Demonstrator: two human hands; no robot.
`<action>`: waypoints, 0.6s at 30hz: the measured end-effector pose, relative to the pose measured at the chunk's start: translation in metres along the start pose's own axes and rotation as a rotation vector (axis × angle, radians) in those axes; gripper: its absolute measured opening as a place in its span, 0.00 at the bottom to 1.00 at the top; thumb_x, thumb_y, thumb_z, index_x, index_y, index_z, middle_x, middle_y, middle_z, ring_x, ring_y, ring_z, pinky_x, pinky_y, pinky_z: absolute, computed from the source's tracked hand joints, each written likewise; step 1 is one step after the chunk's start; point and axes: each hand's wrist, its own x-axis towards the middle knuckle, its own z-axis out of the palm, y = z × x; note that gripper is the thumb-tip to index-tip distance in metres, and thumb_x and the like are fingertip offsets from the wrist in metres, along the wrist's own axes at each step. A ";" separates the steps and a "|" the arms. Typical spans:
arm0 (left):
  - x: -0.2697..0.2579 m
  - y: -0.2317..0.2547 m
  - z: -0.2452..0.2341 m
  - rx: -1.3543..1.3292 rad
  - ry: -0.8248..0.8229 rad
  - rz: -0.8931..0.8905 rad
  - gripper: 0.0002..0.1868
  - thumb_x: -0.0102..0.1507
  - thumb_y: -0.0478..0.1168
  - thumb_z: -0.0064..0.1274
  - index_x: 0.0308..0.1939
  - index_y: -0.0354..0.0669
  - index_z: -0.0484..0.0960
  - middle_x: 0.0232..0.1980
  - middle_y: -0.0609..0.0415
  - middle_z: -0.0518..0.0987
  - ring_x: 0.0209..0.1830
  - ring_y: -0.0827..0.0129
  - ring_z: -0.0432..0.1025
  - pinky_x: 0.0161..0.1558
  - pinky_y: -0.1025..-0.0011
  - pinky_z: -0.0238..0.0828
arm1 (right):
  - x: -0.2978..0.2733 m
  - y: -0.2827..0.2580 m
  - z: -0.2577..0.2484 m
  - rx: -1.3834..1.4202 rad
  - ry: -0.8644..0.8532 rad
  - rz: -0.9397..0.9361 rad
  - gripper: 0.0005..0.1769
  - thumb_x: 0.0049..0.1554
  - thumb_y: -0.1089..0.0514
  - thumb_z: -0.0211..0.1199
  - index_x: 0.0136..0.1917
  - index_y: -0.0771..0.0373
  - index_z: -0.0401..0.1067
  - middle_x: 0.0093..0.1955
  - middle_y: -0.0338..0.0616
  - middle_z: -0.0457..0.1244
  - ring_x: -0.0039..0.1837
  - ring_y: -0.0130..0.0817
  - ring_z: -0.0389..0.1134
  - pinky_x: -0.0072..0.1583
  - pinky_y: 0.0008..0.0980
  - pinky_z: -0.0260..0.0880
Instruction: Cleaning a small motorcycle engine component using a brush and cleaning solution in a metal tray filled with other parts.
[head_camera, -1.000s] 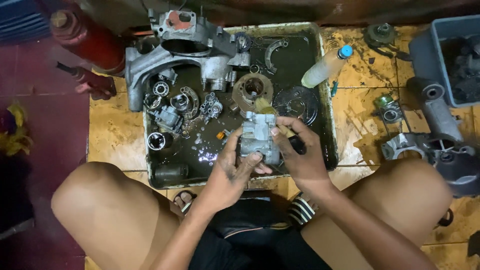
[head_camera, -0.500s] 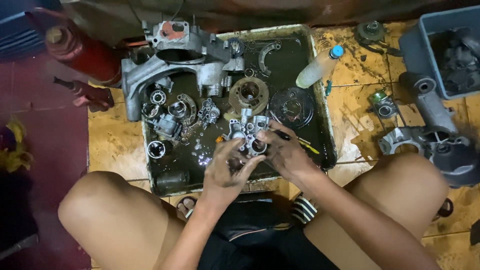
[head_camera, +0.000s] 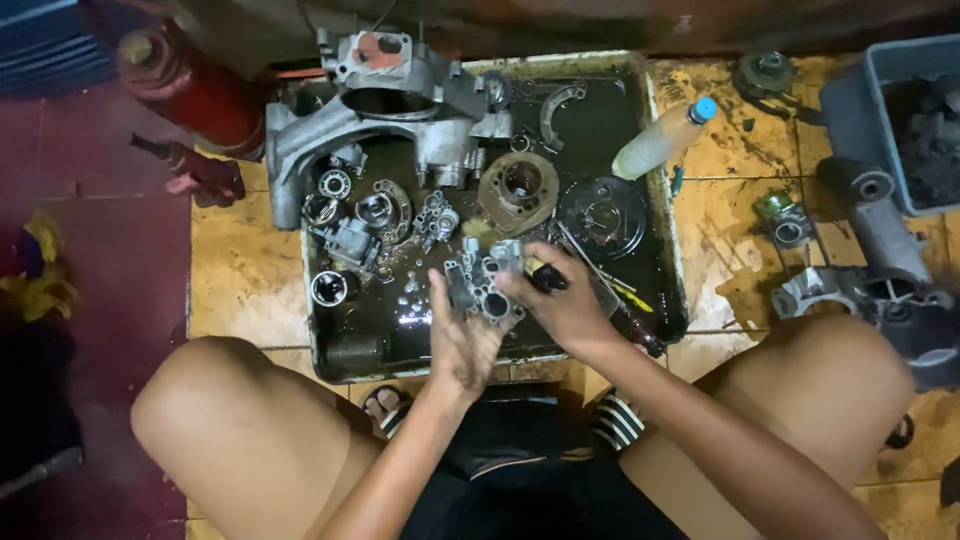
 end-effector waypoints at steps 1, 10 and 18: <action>0.000 -0.001 -0.002 -0.005 0.004 0.004 0.48 0.63 0.73 0.36 0.75 0.44 0.52 0.72 0.31 0.63 0.68 0.45 0.67 0.68 0.52 0.66 | 0.000 0.001 0.002 -0.001 -0.007 0.001 0.19 0.49 0.59 0.80 0.51 0.67 0.77 0.40 0.46 0.68 0.44 0.28 0.68 0.45 0.32 0.76; 0.035 0.015 -0.021 0.084 0.033 0.061 0.40 0.64 0.62 0.47 0.73 0.46 0.56 0.57 0.38 0.73 0.51 0.49 0.75 0.53 0.55 0.79 | 0.006 0.003 -0.011 -0.467 -0.084 -0.359 0.19 0.61 0.65 0.62 0.66 0.65 0.70 0.53 0.67 0.68 0.54 0.69 0.72 0.50 0.62 0.73; 0.046 0.020 -0.031 0.489 0.324 0.000 0.64 0.52 0.70 0.61 0.79 0.41 0.46 0.74 0.28 0.58 0.75 0.39 0.58 0.71 0.45 0.60 | 0.028 0.081 -0.058 -0.535 -0.156 -0.043 0.22 0.65 0.65 0.47 0.71 0.62 0.65 0.59 0.63 0.65 0.61 0.68 0.68 0.53 0.65 0.73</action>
